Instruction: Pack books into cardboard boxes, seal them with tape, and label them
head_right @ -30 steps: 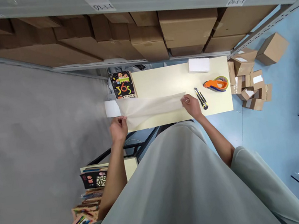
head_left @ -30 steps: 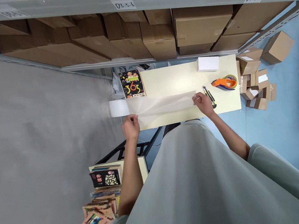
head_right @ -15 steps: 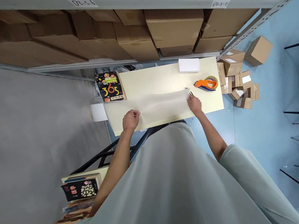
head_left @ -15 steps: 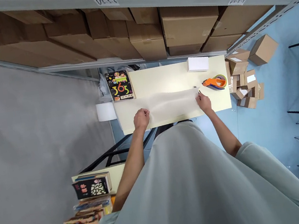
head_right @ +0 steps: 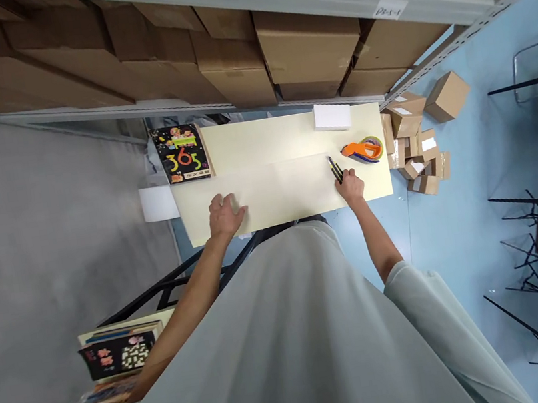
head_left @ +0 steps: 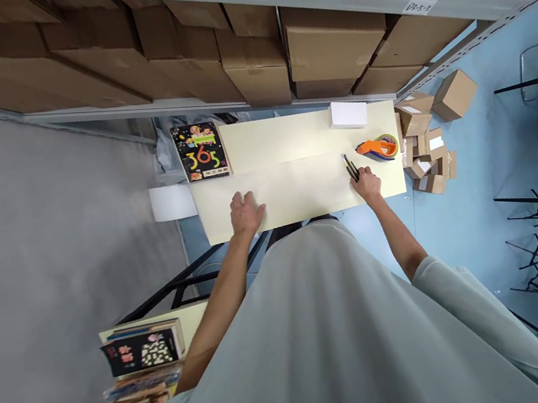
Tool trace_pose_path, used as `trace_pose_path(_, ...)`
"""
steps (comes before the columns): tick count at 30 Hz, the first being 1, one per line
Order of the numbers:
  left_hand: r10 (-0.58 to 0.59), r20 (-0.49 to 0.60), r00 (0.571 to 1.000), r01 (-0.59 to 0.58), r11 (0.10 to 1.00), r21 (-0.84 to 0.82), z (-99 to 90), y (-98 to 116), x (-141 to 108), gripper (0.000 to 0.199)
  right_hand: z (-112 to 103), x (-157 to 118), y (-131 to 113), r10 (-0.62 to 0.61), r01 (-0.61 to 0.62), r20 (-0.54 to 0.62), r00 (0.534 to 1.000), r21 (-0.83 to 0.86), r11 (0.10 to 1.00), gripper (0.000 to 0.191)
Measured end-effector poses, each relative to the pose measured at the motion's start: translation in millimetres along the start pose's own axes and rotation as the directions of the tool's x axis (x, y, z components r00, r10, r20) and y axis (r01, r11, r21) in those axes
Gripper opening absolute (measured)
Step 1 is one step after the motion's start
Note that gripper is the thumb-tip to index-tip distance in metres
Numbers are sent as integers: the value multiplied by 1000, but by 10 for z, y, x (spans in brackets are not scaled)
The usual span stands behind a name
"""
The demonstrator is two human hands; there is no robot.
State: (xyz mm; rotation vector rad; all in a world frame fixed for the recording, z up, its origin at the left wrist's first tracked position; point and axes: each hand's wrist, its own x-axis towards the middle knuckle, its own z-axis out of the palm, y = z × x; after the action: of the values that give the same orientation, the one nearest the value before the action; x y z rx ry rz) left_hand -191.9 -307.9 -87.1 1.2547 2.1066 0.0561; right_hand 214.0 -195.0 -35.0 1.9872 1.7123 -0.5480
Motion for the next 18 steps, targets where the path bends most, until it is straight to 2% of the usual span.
trace_pose_path(5,-15,21,1000,15,999,30,132,91,0,65,-33,-4,135,41,-40,13,999,-49,998,37)
trace_pose_path(9,38,-7,999,-38,999,10,163,96,-42,65,-83,-34,275,100,-100,5,995,-57,993,37)
trace_pose_path(11,57,-27,998,-58,998,-15,171,60,-53,63,-105,-53,249,115,-115,-17,993,-44,992,38)
trace_pose_path(14,70,-69,995,-74,995,-66,167,-30,-37,55,-127,-96,0,80,-78,-94,992,32,996,41)
trace_pose_path(16,72,-98,993,-82,991,-109,145,-98,-9,48,-127,-127,-304,-2,17,-130,991,115,993,41)
trace_pose_path(18,71,-124,990,-90,984,-156,102,-159,24,42,-113,-147,-693,-125,150,-119,985,227,962,38)
